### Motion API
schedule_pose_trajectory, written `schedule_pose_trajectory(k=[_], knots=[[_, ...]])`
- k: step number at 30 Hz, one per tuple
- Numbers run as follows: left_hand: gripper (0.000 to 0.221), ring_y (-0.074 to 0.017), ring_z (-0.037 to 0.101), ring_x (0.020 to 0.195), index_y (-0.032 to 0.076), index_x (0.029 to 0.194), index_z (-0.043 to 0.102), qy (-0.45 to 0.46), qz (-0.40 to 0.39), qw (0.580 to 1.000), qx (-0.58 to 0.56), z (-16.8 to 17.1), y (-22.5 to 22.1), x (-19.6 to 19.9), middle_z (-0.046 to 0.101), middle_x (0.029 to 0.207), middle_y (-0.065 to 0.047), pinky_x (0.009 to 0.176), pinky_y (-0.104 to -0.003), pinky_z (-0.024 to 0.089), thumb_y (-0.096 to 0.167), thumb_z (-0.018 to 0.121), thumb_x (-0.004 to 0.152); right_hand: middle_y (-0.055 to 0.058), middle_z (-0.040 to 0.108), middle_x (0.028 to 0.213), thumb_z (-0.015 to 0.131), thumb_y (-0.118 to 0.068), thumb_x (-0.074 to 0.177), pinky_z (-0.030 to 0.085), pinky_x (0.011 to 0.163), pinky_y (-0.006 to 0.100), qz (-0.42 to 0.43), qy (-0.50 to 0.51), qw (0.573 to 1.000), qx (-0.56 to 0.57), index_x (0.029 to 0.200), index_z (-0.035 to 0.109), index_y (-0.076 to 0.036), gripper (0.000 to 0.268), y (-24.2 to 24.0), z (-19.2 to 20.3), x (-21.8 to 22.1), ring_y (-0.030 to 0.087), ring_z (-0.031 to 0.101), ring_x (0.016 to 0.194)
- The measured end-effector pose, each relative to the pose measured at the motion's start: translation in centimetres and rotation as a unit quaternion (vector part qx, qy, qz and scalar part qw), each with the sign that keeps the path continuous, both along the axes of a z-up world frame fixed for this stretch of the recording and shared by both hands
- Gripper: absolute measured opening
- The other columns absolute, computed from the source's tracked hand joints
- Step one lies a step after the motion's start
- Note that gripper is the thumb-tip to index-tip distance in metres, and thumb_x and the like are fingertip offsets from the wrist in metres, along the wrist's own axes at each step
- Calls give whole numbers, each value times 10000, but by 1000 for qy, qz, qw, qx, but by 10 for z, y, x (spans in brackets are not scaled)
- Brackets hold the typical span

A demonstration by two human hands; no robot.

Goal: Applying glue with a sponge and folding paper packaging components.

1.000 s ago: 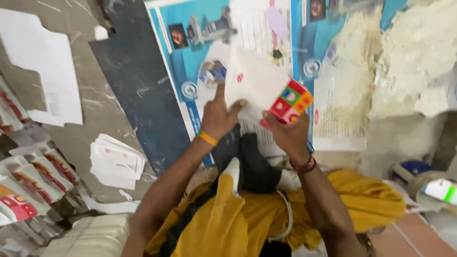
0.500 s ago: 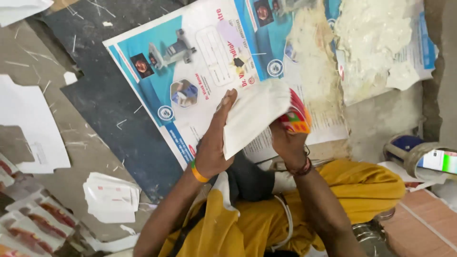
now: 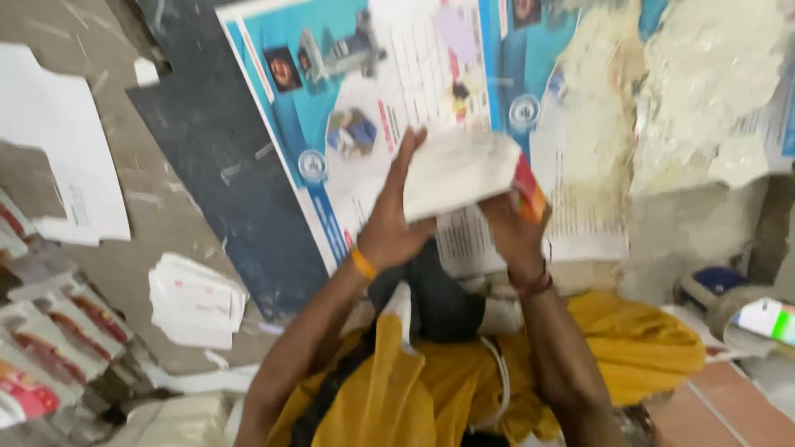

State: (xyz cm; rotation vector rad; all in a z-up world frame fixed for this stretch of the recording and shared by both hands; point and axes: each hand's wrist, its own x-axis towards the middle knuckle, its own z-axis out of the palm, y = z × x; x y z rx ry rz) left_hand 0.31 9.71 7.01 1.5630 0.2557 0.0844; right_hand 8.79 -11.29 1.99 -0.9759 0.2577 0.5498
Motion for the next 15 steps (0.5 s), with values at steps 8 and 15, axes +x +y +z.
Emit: schedule_pose_trajectory(k=[8,15], knots=[[1182,-340,485,1397,59,1625,91,-3,-30,997,65,49,23,15,489,1471,-198,1200,-395,361,6,851,722,116,739,1079,655,-39,1013,568,899,352,106,-350,870,-331,1195,687,50,206,4,-53,27,224,693,985],[781,-181,530,916,108,1542,371,-142,-75,642,749,62,0,43,596,1395,-98,896,-344,449,167,741,857,164,742,1062,696,-20,905,582,771,341,120,-413,838,-336,1080,716,46,189,-11,-32,9,196,717,918]])
